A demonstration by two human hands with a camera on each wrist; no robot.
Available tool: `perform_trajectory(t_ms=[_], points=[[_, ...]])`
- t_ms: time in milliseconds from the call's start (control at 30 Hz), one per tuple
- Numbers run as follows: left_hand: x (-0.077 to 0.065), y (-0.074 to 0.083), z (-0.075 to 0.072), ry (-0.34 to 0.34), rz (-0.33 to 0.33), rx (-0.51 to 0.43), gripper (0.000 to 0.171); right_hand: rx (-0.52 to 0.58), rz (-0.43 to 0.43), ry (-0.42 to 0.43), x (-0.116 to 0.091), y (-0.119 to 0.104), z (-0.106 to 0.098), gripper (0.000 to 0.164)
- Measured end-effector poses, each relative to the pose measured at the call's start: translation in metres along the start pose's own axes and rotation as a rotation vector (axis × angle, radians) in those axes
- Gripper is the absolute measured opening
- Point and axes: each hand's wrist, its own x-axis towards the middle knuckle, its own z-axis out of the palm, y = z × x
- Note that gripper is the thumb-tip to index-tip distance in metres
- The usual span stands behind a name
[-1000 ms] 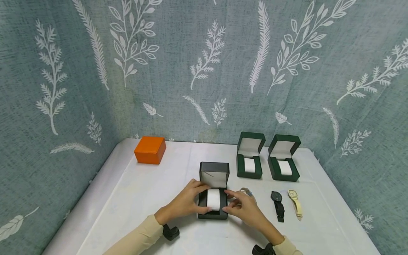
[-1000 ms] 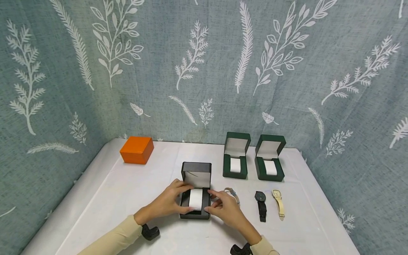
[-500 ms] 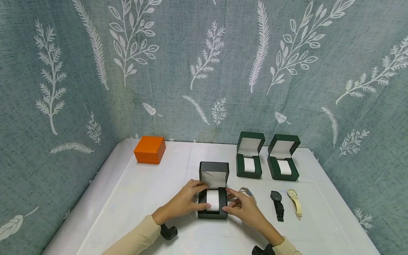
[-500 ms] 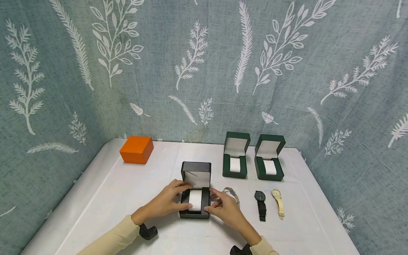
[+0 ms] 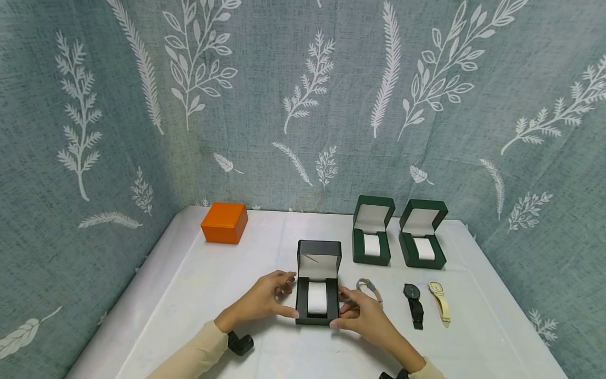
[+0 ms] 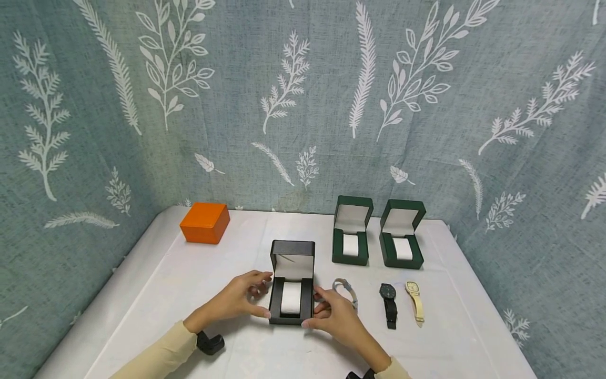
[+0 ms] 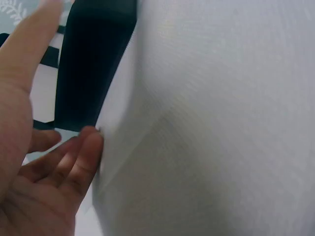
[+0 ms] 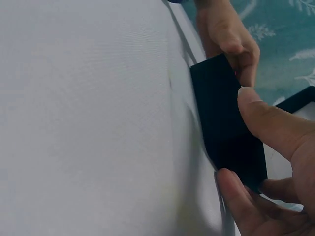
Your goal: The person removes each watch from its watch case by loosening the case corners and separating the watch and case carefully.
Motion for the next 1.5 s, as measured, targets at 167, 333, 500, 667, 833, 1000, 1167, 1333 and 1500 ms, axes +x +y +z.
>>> perform_trajectory(t_ms=[167,333,500,667,833,1000,1167,1333,1500], points=[[0.007,0.001,-0.001,-0.098,-0.001,0.022,0.112,-0.013,-0.019,0.016,0.001,0.001,0.002,0.088],[0.010,0.002,-0.001,-0.099,-0.028,-0.003,0.112,-0.051,-0.037,0.026,0.005,0.000,0.006,0.087],[0.013,0.002,-0.006,-0.055,-0.036,-0.036,0.112,-0.102,-0.064,0.035,0.014,-0.006,0.004,0.086],[0.031,0.001,-0.018,-0.017,-0.002,-0.062,0.111,-0.169,-0.104,0.061,0.032,-0.015,-0.009,0.085],[0.058,-0.004,-0.031,-0.016,-0.017,-0.067,0.112,-0.133,-0.055,0.047,0.054,-0.022,-0.027,0.086],[0.083,-0.016,-0.037,-0.029,-0.056,-0.097,0.111,-0.167,-0.027,0.048,0.078,-0.017,-0.042,0.084],[0.104,-0.023,-0.042,-0.045,-0.101,-0.116,0.109,-0.206,0.010,0.045,0.099,-0.014,-0.051,0.081],[0.117,-0.033,-0.046,-0.071,-0.159,-0.141,0.107,-0.239,0.061,0.019,0.119,-0.009,-0.054,0.080],[0.123,-0.041,-0.047,-0.102,-0.200,-0.196,0.108,-0.263,0.114,0.010,0.133,-0.005,-0.050,0.082]])
